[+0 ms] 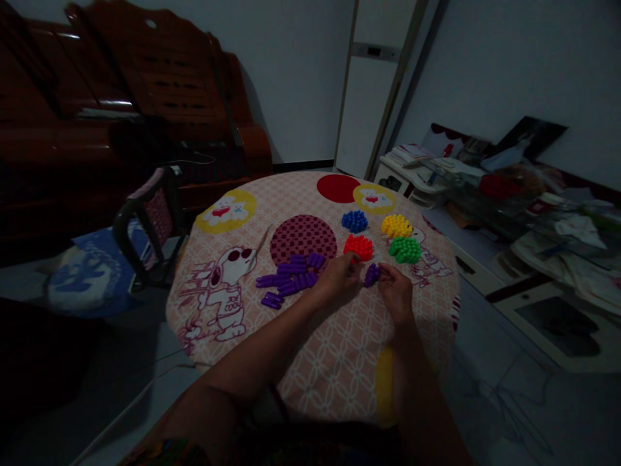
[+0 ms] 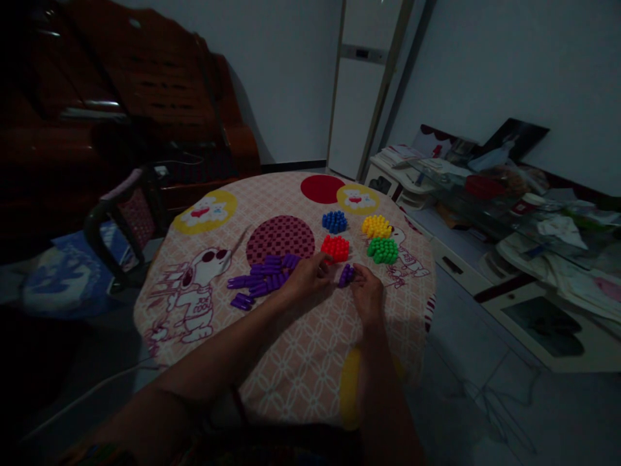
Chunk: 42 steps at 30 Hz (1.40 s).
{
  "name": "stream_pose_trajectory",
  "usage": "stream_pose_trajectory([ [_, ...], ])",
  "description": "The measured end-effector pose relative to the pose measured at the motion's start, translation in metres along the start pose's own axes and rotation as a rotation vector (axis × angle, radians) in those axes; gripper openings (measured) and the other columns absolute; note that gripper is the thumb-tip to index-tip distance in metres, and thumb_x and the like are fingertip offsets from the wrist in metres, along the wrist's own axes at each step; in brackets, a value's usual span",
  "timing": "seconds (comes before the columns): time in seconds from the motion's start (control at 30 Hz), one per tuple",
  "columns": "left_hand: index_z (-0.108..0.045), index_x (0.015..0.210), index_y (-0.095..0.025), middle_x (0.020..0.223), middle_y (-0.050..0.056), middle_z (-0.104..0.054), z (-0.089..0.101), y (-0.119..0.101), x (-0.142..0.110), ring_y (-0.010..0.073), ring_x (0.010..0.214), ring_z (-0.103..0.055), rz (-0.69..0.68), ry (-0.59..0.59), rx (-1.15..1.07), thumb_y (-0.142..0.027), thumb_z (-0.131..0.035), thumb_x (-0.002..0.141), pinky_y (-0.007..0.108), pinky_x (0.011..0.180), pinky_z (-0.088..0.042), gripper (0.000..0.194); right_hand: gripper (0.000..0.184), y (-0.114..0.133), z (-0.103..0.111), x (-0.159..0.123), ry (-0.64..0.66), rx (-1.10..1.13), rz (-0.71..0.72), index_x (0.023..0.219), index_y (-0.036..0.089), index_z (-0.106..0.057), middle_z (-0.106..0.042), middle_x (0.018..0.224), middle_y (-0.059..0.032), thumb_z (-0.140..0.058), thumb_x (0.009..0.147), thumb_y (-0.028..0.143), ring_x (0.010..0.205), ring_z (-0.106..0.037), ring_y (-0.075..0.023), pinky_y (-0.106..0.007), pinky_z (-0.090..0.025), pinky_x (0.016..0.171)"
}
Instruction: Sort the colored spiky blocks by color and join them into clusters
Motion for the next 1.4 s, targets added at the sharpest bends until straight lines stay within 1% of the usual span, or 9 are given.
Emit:
stream_pose_trajectory([
  [0.17, -0.07, 0.108, -0.016, 0.106, 0.01, -0.072, 0.075, 0.02, 0.003, 0.0241, 0.098, -0.066, 0.072, -0.166, 0.391, -0.023, -0.065, 0.083, 0.033, 0.088, -0.05, 0.027, 0.042, 0.004, -0.003, 0.0, -0.01, 0.043, 0.009, 0.105, 0.019, -0.073, -0.078, 0.099, -0.0078, -0.051, 0.071, 0.026, 0.091, -0.072, -0.022, -0.036, -0.058, 0.083],
  [0.27, -0.071, 0.11, -0.018, 0.117, 0.013, -0.07, 0.086, 0.034, 0.001, 0.0282, 0.108, -0.064, 0.146, -0.093, 0.567, -0.031, -0.069, 0.082, 0.035, 0.091, -0.049, 0.031, 0.039, 0.007, -0.002, -0.001, -0.017, 0.047, 0.007, 0.103, 0.019, -0.073, -0.078, 0.095, -0.0067, -0.051, 0.072, 0.027, 0.088, -0.073, -0.0208, -0.034, -0.058, 0.083],
  [0.4, -0.071, 0.111, -0.019, 0.116, 0.014, -0.069, 0.076, 0.035, -0.002, 0.0306, 0.106, -0.063, 0.162, 0.015, 0.685, -0.033, -0.071, 0.081, 0.037, 0.088, -0.049, 0.033, 0.038, 0.006, -0.001, -0.001, -0.016, 0.027, 0.008, 0.102, 0.019, -0.074, -0.078, 0.095, -0.0059, -0.05, 0.073, 0.026, 0.087, -0.073, -0.0203, -0.033, -0.058, 0.081],
  [0.53, -0.07, 0.114, -0.016, 0.115, 0.018, -0.068, 0.067, 0.026, -0.003, 0.0354, 0.111, -0.061, 0.124, 0.021, 0.731, -0.025, -0.068, 0.083, 0.042, 0.092, -0.048, 0.032, 0.039, 0.001, -0.002, 0.0, -0.009, 0.004, 0.012, 0.104, 0.019, -0.074, -0.078, 0.096, -0.0058, -0.05, 0.074, 0.025, 0.089, -0.072, -0.0206, -0.034, -0.057, 0.085],
  [0.67, -0.069, 0.115, -0.017, 0.119, 0.017, -0.066, 0.057, 0.025, -0.005, 0.0327, 0.113, -0.062, 0.095, 0.002, 0.72, -0.016, -0.06, 0.085, 0.041, 0.095, -0.047, 0.031, 0.038, 0.0, -0.001, 0.0, -0.016, -0.005, 0.009, 0.104, 0.019, -0.074, -0.078, 0.096, -0.0058, -0.05, 0.075, 0.026, 0.089, -0.072, -0.0209, -0.035, -0.056, 0.085],
  [0.9, -0.058, 0.125, -0.02, 0.126, 0.012, -0.064, 0.041, 0.007, -0.007, 0.0258, 0.116, -0.061, -0.079, -0.109, 0.441, -0.021, -0.063, 0.086, 0.036, 0.096, -0.049, 0.04, 0.034, 0.005, 0.0, -0.001, -0.022, -0.005, 0.009, 0.1, 0.019, -0.075, -0.078, 0.093, -0.0068, -0.052, 0.077, 0.029, 0.086, -0.072, -0.0216, -0.035, -0.056, 0.082],
  [1.03, -0.066, 0.108, -0.016, 0.11, 0.01, -0.07, 0.021, -0.007, -0.004, 0.0235, 0.106, -0.064, -0.164, -0.015, 0.326, -0.02, -0.068, 0.08, 0.034, 0.095, -0.049, 0.028, 0.034, 0.005, 0.0, -0.001, -0.018, -0.018, 0.022, 0.1, 0.019, -0.076, -0.078, 0.094, -0.0067, -0.052, 0.079, 0.031, 0.086, -0.071, -0.0215, -0.034, -0.055, 0.083],
  [1.2, -0.072, 0.103, -0.015, 0.102, 0.008, -0.073, -0.004, -0.013, 0.003, 0.0215, 0.098, -0.066, -0.216, 0.055, 0.272, -0.015, -0.067, 0.076, 0.033, 0.093, -0.049, 0.027, 0.034, 0.004, 0.001, -0.001, -0.022, -0.048, 0.04, 0.101, 0.019, -0.076, -0.078, 0.095, -0.0069, -0.052, 0.08, 0.032, 0.088, -0.071, -0.0228, -0.035, -0.053, 0.085],
  [1.4, -0.067, 0.122, -0.015, 0.121, 0.011, -0.07, -0.017, -0.013, 0.01, 0.0247, 0.112, -0.064, -0.208, 0.015, 0.166, -0.008, -0.069, 0.068, 0.036, 0.101, -0.049, 0.054, 0.035, 0.004, 0.001, 0.0, -0.023, -0.042, 0.037, 0.102, 0.02, -0.076, -0.078, 0.096, -0.0067, -0.052, 0.078, 0.03, 0.088, -0.07, -0.0239, -0.035, -0.053, 0.084],
])
Point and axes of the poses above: each hand's wrist, its own x-axis towards the middle knuckle, its own z-axis out of the back of the hand, y = z × x, the point moved 6 cm from there along x, towards the middle knuckle
